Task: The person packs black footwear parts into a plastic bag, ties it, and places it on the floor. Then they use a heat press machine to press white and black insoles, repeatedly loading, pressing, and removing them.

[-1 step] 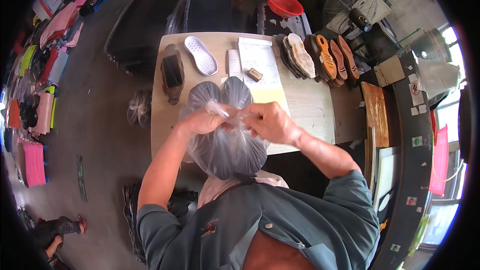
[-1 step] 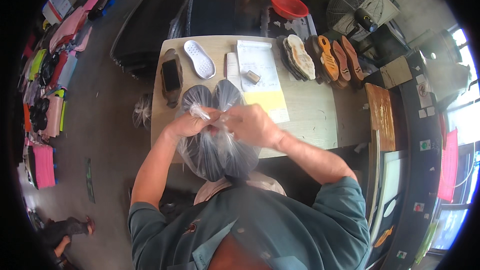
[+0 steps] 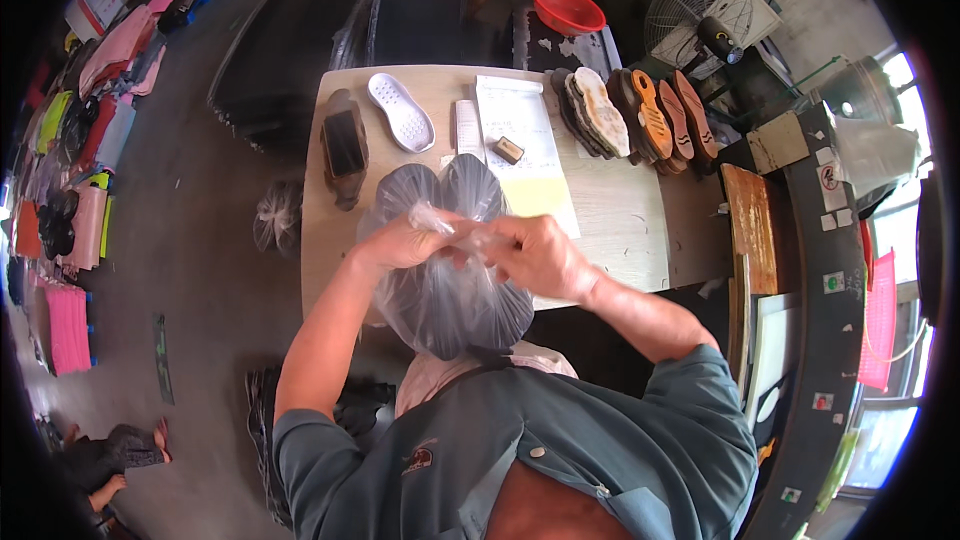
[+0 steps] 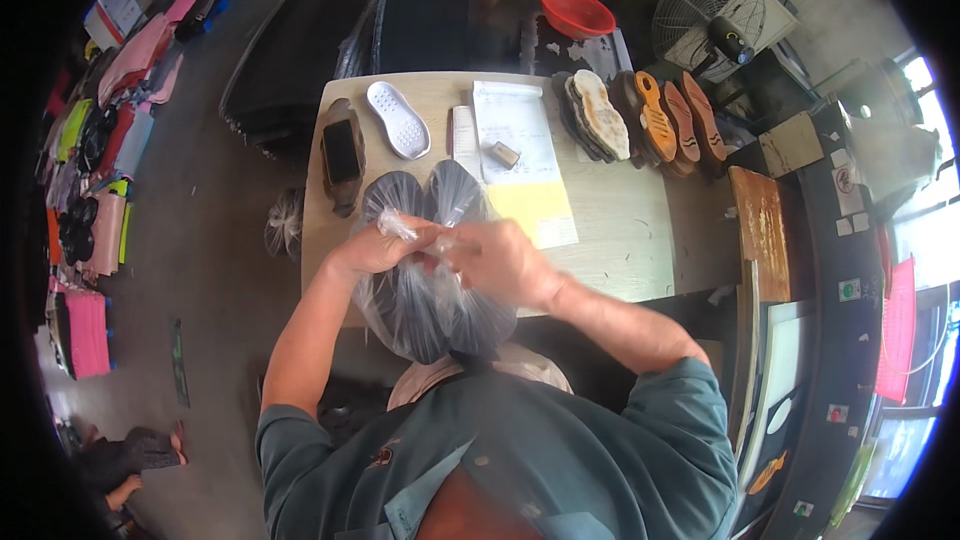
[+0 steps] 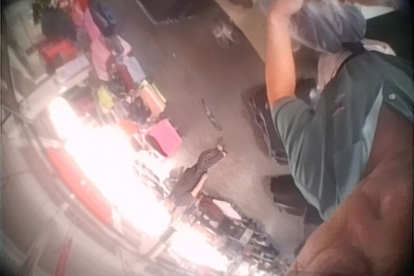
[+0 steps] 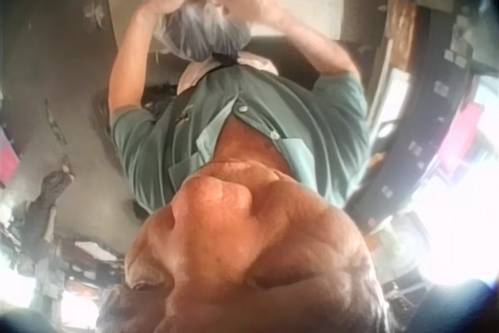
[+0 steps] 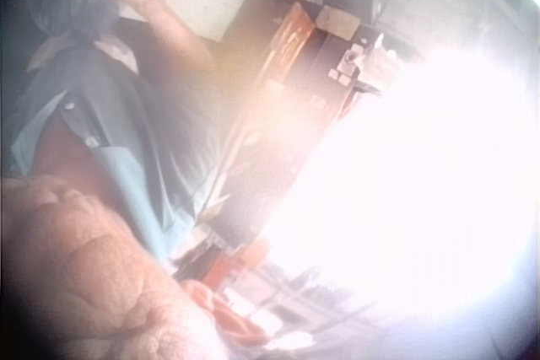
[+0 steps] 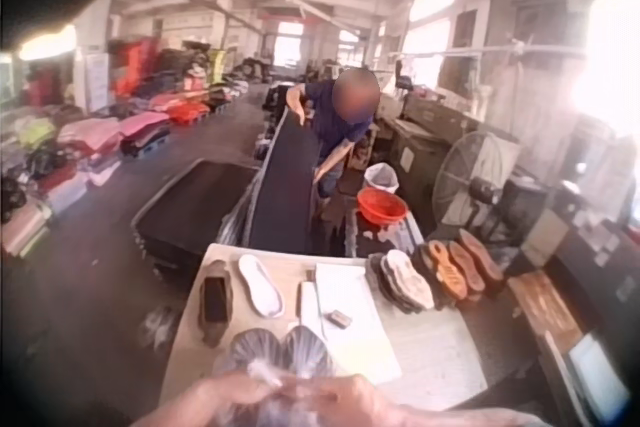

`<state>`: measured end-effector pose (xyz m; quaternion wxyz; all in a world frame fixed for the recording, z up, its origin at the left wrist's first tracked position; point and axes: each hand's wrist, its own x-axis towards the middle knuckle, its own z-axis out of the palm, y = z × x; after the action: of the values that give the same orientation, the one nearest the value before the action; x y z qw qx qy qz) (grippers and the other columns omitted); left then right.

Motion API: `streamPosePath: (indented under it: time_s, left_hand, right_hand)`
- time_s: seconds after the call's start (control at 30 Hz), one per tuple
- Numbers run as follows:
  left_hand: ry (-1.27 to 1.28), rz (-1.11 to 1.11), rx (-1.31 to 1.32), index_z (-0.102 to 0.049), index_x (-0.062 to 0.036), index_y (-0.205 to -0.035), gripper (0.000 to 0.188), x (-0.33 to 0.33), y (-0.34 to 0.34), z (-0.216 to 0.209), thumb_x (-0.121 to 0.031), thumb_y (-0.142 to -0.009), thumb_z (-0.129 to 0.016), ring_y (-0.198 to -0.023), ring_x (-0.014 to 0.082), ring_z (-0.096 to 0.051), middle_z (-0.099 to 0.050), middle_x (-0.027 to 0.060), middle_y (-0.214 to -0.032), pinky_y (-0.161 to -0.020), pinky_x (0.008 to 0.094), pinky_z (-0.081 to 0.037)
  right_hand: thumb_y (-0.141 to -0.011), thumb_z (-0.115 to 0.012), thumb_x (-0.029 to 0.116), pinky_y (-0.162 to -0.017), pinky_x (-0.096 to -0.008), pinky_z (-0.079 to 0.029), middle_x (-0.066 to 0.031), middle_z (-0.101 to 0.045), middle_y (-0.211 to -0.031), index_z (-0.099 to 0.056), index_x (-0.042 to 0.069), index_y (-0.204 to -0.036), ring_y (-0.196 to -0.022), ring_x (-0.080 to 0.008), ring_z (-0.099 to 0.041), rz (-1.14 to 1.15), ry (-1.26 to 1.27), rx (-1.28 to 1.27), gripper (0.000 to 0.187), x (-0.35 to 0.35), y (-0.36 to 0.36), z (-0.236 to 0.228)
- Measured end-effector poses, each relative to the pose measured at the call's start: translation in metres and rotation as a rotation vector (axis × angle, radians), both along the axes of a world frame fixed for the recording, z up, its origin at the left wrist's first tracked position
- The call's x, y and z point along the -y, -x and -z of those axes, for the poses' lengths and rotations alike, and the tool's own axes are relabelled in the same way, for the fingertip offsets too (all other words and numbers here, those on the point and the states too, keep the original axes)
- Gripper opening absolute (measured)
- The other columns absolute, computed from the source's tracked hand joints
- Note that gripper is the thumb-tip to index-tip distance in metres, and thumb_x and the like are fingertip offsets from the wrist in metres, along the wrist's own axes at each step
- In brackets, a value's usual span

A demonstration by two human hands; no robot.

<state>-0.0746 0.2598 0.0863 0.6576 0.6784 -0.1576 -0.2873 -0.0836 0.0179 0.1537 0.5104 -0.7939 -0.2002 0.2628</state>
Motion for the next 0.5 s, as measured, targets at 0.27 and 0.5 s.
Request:
streamPosePath:
  time_s: [0.27,0.5]
  left_hand:
    - [0.072,0.028,0.046,-0.075,-0.0001,-0.106,0.021,-0.012,0.002,0.008,-0.016,-0.094,-0.079,-0.095,0.0103,-0.067,-0.076,0.0024,-0.1,-0.088,0.0269,-0.053]
    - [-0.077,-0.126,0.398,-0.066,-0.0024,-0.099,0.021,0.009,0.021,0.001,0.001,-0.079,-0.069,-0.097,0.0255,-0.073,-0.074,0.0104,-0.096,-0.084,0.0365,-0.055]
  right_hand:
    - [-0.092,-0.075,0.013,-0.073,-0.0407,-0.059,-0.0185,-0.074,-0.096,-0.072,0.0,-0.12,-0.084,-0.0325,-0.074,-0.187,0.107,0.616,0.031,-0.008,0.038,0.013]
    - [-0.102,-0.064,0.021,-0.091,-0.0388,-0.056,-0.0174,-0.077,-0.106,-0.069,0.001,-0.127,-0.102,-0.0287,-0.074,-0.126,-0.117,0.525,0.032,-0.008,-0.036,0.012]
